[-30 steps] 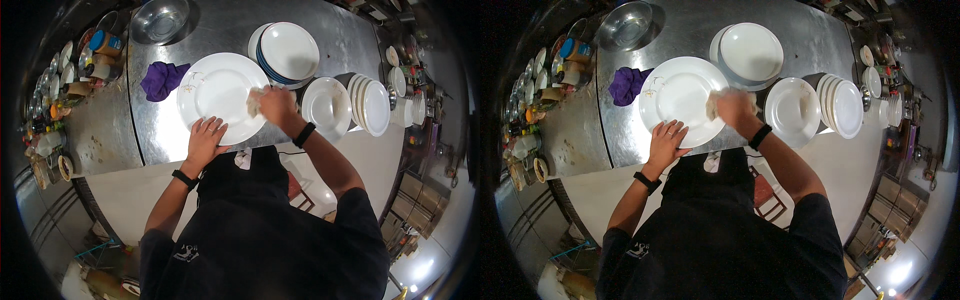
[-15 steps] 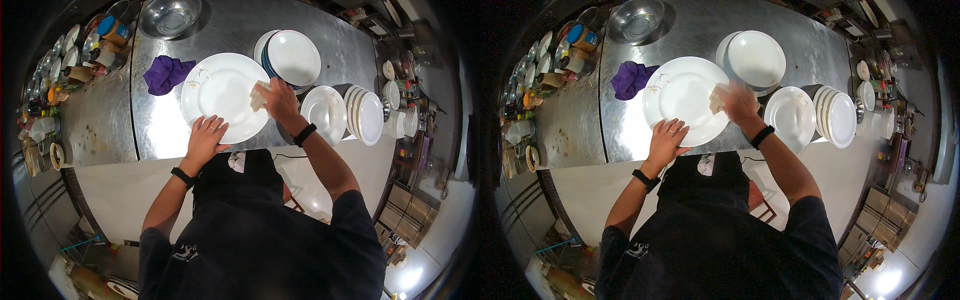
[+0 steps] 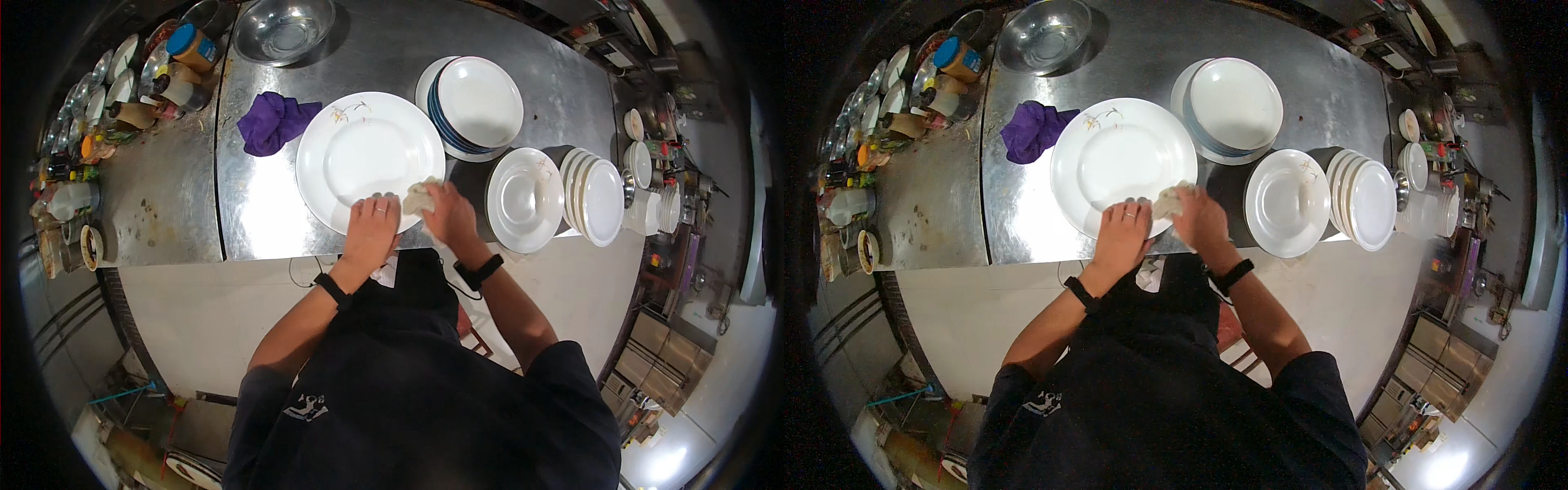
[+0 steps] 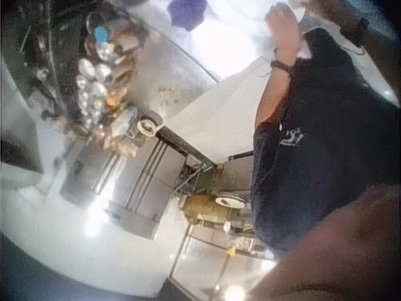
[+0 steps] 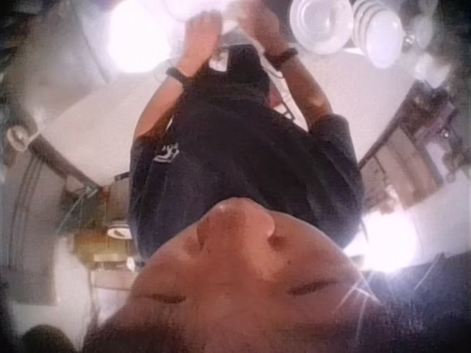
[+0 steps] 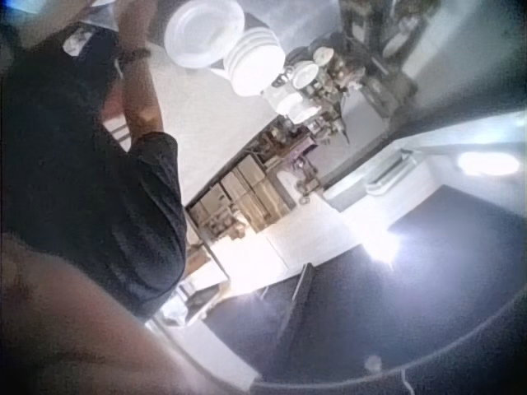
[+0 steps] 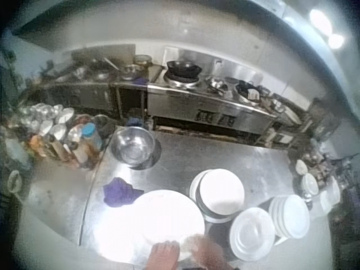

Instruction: The person cleans plates by hand using a cloth.

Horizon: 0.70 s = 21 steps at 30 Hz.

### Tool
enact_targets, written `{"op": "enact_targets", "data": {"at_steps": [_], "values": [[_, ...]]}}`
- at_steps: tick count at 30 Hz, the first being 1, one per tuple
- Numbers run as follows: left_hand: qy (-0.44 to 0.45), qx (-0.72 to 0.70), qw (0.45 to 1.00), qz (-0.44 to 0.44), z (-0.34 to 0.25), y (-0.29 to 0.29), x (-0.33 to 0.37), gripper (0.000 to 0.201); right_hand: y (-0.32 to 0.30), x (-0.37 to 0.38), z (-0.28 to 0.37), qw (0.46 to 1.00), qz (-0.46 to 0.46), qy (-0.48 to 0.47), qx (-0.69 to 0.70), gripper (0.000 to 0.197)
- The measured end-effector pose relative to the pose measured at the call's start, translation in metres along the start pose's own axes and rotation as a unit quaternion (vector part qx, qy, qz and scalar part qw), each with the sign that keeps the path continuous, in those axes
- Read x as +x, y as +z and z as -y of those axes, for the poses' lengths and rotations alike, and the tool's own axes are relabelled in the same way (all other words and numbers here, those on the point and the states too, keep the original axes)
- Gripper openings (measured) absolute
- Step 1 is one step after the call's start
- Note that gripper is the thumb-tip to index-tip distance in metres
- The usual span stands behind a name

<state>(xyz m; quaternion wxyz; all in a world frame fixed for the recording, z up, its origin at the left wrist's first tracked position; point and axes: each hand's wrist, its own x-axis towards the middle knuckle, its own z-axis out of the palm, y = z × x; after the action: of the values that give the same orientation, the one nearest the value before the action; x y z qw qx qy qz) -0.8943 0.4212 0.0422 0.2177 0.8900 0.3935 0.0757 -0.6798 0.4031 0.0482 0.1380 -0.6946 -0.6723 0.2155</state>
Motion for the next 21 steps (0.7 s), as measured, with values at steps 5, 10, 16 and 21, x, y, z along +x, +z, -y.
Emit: {"op": "enact_targets", "data": {"at_steps": [5, 10, 16, 21], "values": [[0.011, 0.047, 0.999, -0.006, 0.019, -0.003, -0.006, 0.075, 0.016, -0.034, 0.049, 0.996, 0.083, -0.009, -0.02, 0.033], [0.027, 0.002, 1.0, -0.014, 0.042, 0.009, -0.011, 0.068, 0.029, -0.011, 0.064, 0.968, 0.049, -0.175, -0.174, 0.019], [0.019, 0.016, 0.998, -0.059, 0.039, 0.003, -0.011, 0.067, -0.027, 0.05, 0.005, 0.965, -0.023, -0.163, -0.203, 0.022], [0.032, -0.004, 0.997, -0.068, 0.03, 0.005, 0.001, 0.067, 0.047, 0.021, 0.004, 0.961, -0.023, -0.158, -0.226, 0.02]]}}
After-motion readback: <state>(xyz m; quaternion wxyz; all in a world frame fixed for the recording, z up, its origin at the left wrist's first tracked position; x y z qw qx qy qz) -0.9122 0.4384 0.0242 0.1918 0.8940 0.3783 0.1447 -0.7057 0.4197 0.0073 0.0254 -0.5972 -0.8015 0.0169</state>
